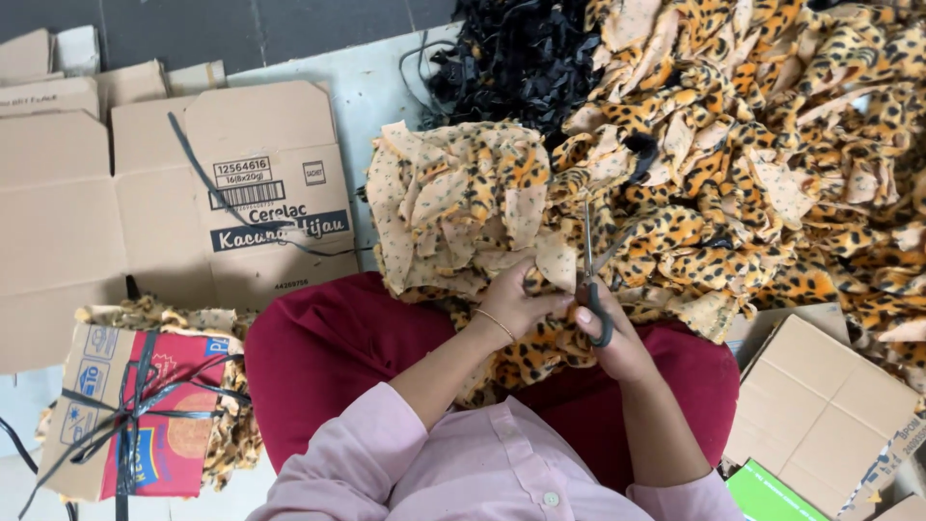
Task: Cutting leopard-print fabric scraps into smaller pieces using scissors while sitting on the floor
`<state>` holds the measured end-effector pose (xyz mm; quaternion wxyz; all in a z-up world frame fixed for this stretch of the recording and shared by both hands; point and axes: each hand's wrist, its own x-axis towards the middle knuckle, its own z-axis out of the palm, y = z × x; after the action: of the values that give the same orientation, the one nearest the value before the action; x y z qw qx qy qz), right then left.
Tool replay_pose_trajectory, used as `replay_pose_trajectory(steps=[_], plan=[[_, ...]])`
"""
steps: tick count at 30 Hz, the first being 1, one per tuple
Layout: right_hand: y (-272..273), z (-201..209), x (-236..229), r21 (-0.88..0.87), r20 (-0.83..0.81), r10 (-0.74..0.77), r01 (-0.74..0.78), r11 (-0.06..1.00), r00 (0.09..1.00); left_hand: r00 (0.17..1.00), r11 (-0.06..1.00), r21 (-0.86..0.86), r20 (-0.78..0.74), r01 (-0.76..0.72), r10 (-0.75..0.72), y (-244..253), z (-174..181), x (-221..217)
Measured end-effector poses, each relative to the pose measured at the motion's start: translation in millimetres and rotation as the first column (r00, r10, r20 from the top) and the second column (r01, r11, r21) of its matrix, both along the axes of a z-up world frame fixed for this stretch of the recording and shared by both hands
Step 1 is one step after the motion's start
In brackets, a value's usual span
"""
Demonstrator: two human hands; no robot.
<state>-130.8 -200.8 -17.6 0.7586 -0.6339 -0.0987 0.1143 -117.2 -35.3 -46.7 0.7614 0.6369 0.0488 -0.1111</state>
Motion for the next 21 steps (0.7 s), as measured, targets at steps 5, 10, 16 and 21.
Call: replay_pose_trajectory(steps=[5, 10, 16, 21], plan=[[2.7, 21.8, -7.4, -0.154, -0.001, -0.028, 0.027, 0.988, 1.0, 0.991, 0.992, 0.008, 0.049, -0.126, 0.126, 17.1, -20.2, -3.1], [0.8, 34.8, -11.9, -0.296, 0.043, -0.165, 0.17, 0.94, 0.985, 0.962, 0.953, -0.13, 0.002, -0.272, 0.274, 42.5, 31.8, -6.6], [25.8, 32.4, -17.1, -0.343, 0.155, -0.148, 0.194, 0.919, 0.977, 0.973, 0.913, -0.338, -0.073, -0.23, 0.218, 39.2, 24.4, -20.4], [51.0, 15.2, -23.4, -0.067, 0.018, -0.274, 0.275, 0.959, 0.962, 0.988, 0.965, -0.223, 0.03, -0.14, 0.15, 39.1, 27.1, -24.1]])
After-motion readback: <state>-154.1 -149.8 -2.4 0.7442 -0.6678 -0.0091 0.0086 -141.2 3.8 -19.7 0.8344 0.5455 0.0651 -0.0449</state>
